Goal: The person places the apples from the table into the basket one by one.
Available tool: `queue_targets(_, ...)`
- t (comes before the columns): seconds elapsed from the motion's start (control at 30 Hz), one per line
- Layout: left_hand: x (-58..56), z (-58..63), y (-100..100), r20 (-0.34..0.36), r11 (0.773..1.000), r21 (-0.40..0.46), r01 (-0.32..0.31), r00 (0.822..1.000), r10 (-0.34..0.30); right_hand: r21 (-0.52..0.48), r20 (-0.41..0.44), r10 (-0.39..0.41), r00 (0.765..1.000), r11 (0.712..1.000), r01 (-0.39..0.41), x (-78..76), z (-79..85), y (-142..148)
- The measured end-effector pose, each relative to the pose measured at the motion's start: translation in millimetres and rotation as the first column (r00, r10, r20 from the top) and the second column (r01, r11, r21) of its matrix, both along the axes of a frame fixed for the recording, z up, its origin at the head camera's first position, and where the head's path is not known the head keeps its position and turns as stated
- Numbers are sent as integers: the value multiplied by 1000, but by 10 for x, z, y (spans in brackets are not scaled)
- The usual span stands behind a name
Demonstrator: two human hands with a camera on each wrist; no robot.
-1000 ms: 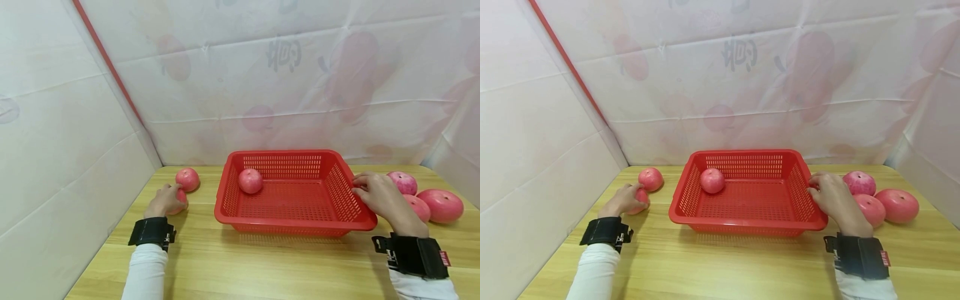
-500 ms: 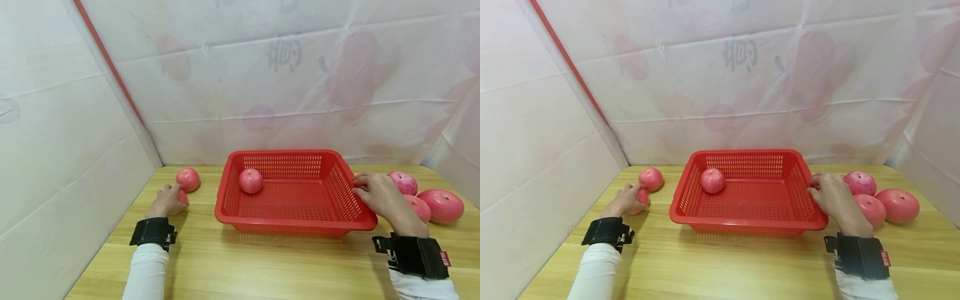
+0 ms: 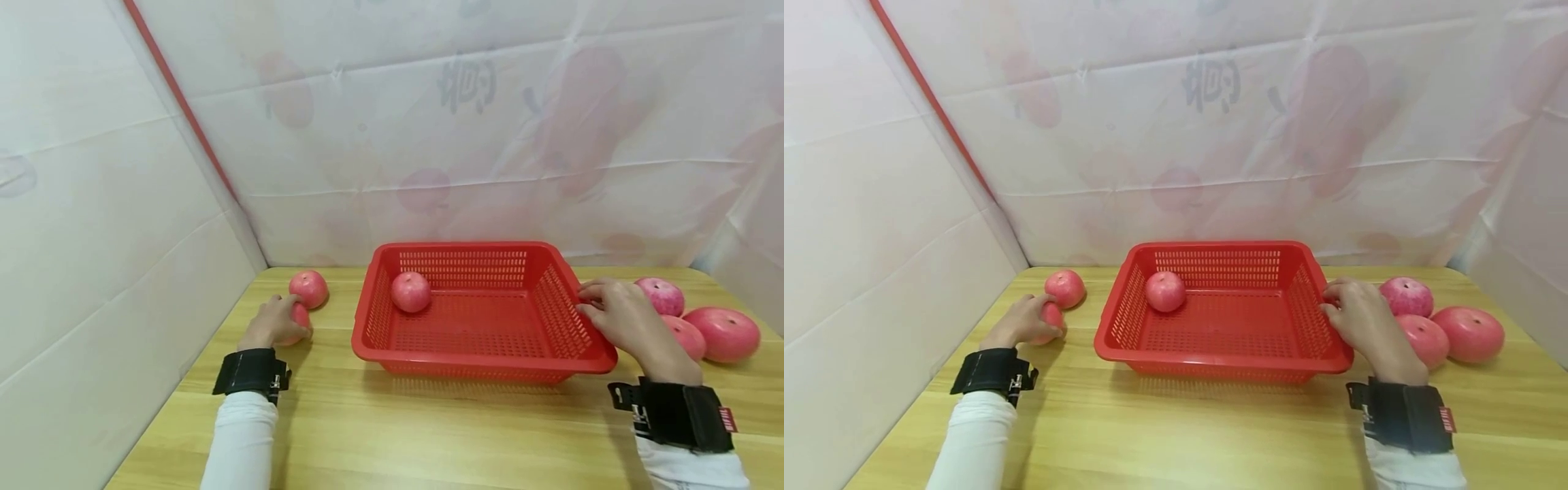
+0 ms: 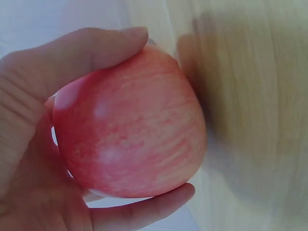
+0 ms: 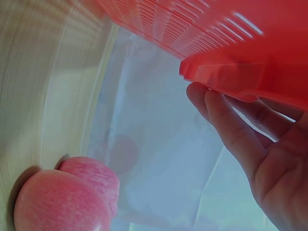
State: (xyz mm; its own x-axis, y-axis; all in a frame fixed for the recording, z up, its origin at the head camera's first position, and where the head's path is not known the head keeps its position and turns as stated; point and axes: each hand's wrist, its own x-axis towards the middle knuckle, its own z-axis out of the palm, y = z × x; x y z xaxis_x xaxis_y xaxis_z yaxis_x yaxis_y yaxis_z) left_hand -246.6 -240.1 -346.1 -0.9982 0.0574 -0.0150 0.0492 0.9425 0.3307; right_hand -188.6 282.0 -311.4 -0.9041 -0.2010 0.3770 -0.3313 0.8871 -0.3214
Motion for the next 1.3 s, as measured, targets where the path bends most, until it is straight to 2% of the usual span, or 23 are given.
queue_targets(0.53,27,60,-10,-15,1000,16,-2,1000,2,3,-7,10,1000,1000,-9,-25,-25,-23)
queue_targets(1.03,58,240,9,-91,999,-2,53,994,-53,-2,43,-1,999,1000,1,-32,-20,-4)
queue_targets(1.3,77,363,59,-115,998,-8,65,991,-66,0,-3,5,1000,1000,-5,-28,-23,16)
